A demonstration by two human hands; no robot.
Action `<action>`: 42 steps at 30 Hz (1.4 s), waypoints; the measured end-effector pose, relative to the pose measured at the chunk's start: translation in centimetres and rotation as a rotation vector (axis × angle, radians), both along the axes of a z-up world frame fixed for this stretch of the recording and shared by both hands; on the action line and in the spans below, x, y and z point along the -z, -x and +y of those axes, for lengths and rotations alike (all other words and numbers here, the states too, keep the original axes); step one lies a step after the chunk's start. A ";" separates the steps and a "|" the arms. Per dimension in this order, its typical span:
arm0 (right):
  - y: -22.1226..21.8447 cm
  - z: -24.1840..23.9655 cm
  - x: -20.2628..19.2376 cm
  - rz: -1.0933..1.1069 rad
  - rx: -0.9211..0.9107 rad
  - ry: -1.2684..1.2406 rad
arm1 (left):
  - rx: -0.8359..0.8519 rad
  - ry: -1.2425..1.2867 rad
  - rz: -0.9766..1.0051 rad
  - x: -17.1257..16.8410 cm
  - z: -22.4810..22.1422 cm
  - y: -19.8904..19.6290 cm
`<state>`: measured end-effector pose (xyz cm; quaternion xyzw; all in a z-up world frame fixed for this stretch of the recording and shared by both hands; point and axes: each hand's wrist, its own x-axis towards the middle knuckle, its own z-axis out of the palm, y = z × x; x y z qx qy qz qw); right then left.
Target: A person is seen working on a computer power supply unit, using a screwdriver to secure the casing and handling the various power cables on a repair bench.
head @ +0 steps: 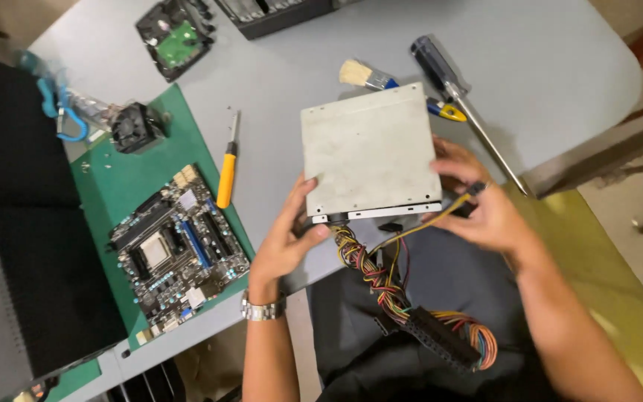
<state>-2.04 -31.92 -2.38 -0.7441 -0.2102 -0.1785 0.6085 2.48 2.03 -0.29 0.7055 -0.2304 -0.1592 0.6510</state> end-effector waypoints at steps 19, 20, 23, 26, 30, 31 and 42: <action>-1.2 -1.6 -2.4 0.039 -0.033 0.195 | -0.273 -0.335 -0.421 0.0 -1.5 -0.1; -1.3 -1.7 -2.4 0.052 -0.040 0.206 | -0.268 -0.369 -0.455 -0.6 -1.8 -0.1; -2.2 -2.4 -1.3 0.092 -0.064 0.228 | -0.260 -0.380 -0.442 -0.6 -1.9 -0.5; -2.3 -2.5 -1.7 0.215 -0.097 0.240 | -0.277 -0.318 -0.373 -0.3 -2.1 -0.2; -3.3 -3.3 -1.4 0.373 -0.223 -0.042 | -0.380 -0.286 -0.416 -1.3 -2.6 -0.8; -4.1 -3.3 -1.7 0.370 -0.222 -0.046 | -0.378 -0.289 -0.419 -1.4 -2.3 -1.3; -9.0 1.9 -2.5 0.325 -0.036 -0.199 | -1.278 -0.442 -0.254 0.6 1.7 13.8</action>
